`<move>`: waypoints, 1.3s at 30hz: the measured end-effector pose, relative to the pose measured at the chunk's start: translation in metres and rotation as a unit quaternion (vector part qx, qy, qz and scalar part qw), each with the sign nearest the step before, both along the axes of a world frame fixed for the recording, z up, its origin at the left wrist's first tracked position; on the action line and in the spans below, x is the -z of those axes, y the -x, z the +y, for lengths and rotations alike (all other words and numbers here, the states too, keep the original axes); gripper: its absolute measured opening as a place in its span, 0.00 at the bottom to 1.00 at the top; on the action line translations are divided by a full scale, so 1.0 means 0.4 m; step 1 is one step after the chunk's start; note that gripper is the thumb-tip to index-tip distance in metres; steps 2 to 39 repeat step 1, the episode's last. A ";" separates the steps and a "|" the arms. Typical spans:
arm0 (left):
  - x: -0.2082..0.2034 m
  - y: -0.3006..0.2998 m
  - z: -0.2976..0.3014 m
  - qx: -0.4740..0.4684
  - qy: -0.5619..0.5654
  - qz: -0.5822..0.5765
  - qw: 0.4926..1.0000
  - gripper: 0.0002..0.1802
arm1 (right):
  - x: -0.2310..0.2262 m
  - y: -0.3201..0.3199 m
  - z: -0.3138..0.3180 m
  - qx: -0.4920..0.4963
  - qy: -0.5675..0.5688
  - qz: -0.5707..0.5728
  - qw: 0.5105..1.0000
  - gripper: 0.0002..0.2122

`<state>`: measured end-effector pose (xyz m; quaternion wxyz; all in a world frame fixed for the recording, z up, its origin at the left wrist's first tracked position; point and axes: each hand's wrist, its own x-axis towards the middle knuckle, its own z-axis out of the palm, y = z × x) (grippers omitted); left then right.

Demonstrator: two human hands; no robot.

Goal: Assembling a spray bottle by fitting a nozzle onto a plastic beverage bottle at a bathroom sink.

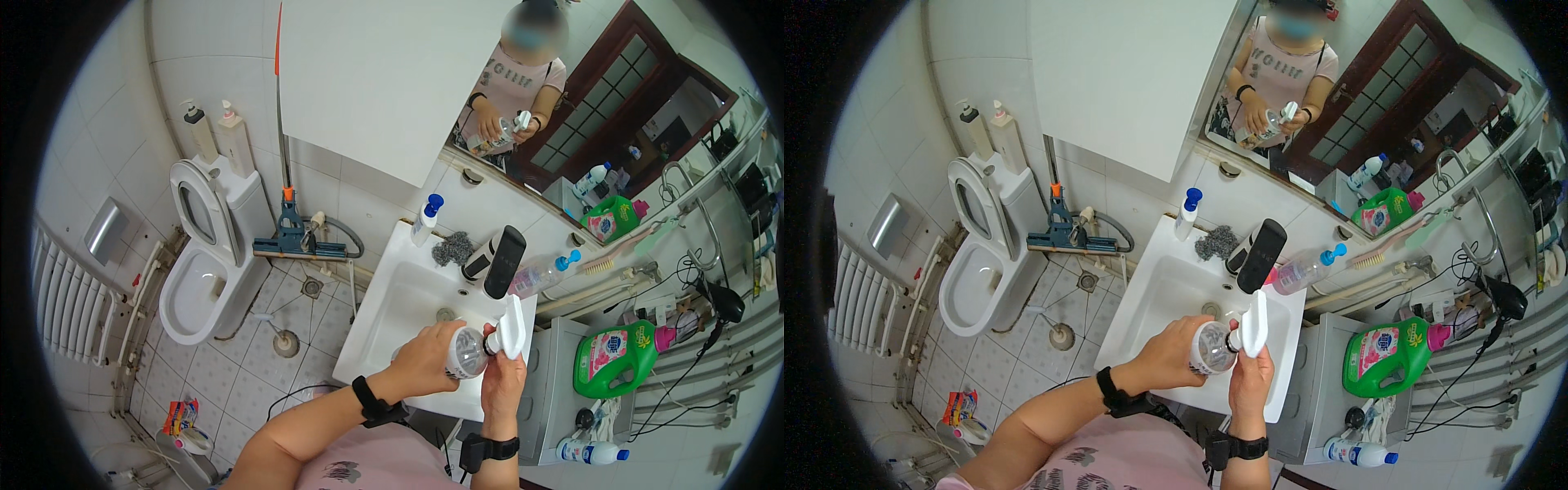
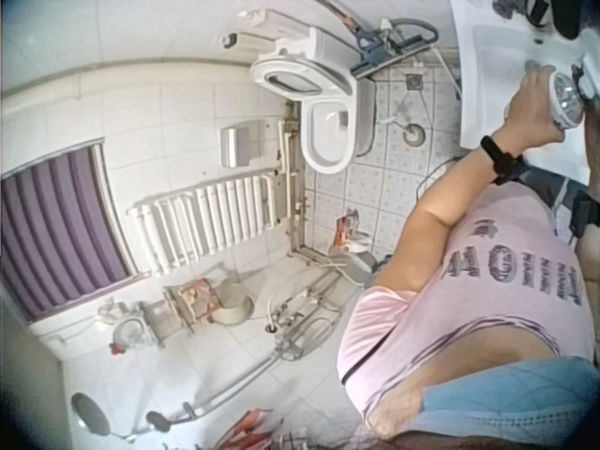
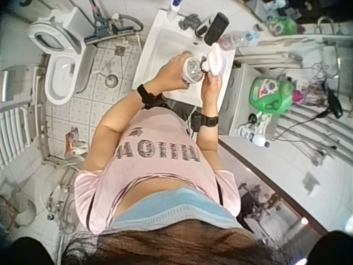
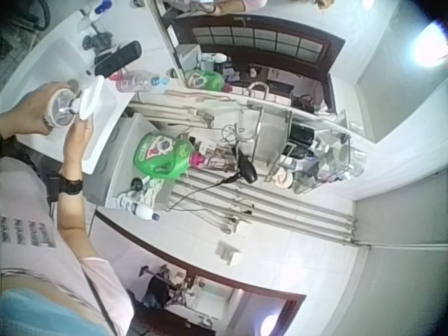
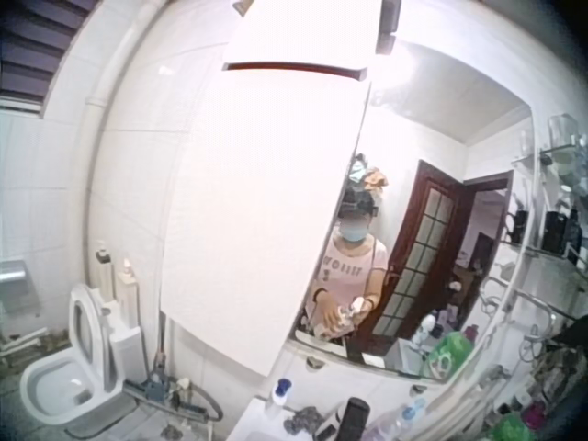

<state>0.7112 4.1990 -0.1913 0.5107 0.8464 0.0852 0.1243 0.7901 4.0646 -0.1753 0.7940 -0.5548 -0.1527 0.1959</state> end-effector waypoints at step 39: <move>0.002 -0.002 -0.002 -0.004 -0.002 0.003 1.000 0.46 | 0.000 0.000 0.000 0.000 0.000 0.000 1.000 0.23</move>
